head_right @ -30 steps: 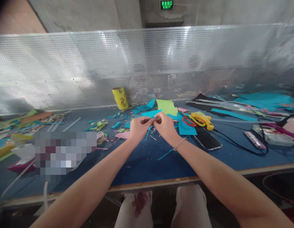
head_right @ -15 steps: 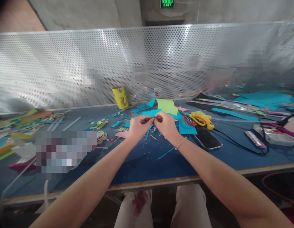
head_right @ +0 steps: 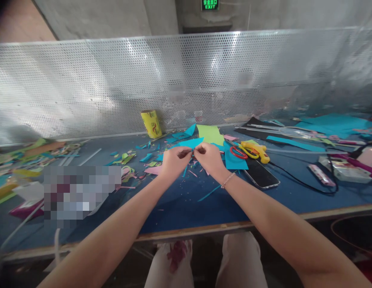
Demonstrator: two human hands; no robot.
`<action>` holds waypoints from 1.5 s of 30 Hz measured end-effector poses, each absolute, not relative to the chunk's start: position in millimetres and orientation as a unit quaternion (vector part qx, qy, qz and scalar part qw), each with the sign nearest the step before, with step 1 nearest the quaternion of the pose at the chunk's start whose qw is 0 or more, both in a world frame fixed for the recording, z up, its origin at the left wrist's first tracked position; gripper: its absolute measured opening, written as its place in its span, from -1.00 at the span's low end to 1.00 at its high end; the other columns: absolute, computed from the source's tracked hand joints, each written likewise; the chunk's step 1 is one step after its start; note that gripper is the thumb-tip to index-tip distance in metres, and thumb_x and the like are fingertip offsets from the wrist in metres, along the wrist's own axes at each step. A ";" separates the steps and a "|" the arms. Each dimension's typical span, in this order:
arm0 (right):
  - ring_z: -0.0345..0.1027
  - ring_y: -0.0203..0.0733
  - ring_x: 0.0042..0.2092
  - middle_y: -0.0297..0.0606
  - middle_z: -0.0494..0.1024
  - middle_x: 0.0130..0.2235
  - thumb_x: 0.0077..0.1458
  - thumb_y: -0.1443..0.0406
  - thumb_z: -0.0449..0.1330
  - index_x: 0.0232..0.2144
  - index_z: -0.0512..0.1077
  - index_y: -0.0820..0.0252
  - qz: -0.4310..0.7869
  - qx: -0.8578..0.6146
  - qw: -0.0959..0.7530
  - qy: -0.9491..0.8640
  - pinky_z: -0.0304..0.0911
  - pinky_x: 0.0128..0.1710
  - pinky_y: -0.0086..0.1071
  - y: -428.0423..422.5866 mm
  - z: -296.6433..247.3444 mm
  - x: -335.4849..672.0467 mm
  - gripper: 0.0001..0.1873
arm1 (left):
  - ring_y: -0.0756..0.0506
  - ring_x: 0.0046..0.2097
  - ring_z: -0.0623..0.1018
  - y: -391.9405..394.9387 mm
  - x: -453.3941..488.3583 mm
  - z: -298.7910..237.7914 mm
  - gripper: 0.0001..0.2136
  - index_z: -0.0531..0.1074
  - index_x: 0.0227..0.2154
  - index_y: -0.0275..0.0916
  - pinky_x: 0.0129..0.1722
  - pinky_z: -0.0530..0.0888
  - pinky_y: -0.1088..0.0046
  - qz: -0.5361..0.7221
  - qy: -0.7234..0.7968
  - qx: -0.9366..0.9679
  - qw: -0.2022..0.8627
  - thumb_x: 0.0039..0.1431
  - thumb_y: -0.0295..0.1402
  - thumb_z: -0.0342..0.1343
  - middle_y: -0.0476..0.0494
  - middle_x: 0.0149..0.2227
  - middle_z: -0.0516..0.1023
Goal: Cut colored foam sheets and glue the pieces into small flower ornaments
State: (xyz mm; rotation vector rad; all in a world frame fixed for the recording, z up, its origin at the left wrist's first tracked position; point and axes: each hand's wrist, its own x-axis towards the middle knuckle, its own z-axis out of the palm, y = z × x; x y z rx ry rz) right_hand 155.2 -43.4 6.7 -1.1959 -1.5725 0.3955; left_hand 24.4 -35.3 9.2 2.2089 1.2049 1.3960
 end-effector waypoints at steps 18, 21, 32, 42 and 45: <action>0.39 -0.22 -0.45 -0.25 0.49 -0.52 -0.15 0.32 0.08 -0.57 0.35 0.23 0.203 -0.514 0.528 -0.645 0.30 -0.42 -0.34 -39.8 4.2 155.5 -0.91 | 0.01 -0.46 0.44 -29.0 22.7 5.0 -0.85 0.47 -0.51 -0.24 -0.44 0.32 0.53 0.470 0.419 0.769 0.113 -0.03 -0.43 -0.01 -0.05 -0.51 0.50; 0.39 -0.23 -0.45 -0.24 0.49 -0.51 -0.14 0.30 0.08 -0.56 0.35 0.24 0.234 -0.503 0.535 -0.637 0.31 -0.43 -0.35 -37.9 2.3 155.5 -0.90 | 0.02 -0.46 0.45 -29.6 22.9 5.8 -0.85 0.46 -0.51 -0.24 -0.44 0.34 0.54 0.464 0.418 0.771 0.124 -0.02 -0.43 -0.03 -0.04 -0.51 0.50; 0.38 -0.24 -0.47 -0.25 0.47 -0.53 -0.13 0.30 0.08 -0.55 0.34 0.24 0.247 -0.505 0.544 -0.623 0.31 -0.46 -0.36 -33.2 -0.6 155.0 -0.90 | 0.02 -0.43 0.46 -29.6 27.0 4.1 -0.91 0.40 -0.51 -0.28 -0.39 0.39 0.52 0.500 0.403 0.743 0.191 -0.08 -0.47 0.01 -0.06 -0.47 0.49; 0.36 -0.28 -0.50 -0.27 0.45 -0.55 -0.13 0.33 0.06 -0.55 0.32 0.23 0.249 -0.502 0.525 -0.641 0.26 -0.50 -0.41 -41.1 5.5 153.5 -0.92 | 0.03 -0.46 0.42 -16.8 25.2 0.5 -0.87 0.36 -0.54 -0.31 -0.42 0.37 0.49 0.519 0.369 0.692 0.340 -0.10 -0.33 0.06 -0.05 -0.54 0.42; 0.36 -0.27 -0.49 -0.27 0.45 -0.55 -0.14 0.33 0.05 -0.56 0.32 0.23 0.240 -0.507 0.516 -0.647 0.26 -0.49 -0.41 -41.0 5.6 153.8 -0.92 | 0.03 -0.46 0.40 -16.6 24.5 1.0 -0.88 0.37 -0.54 -0.31 -0.43 0.36 0.50 0.512 0.377 0.702 0.322 -0.10 -0.34 0.07 -0.04 -0.55 0.41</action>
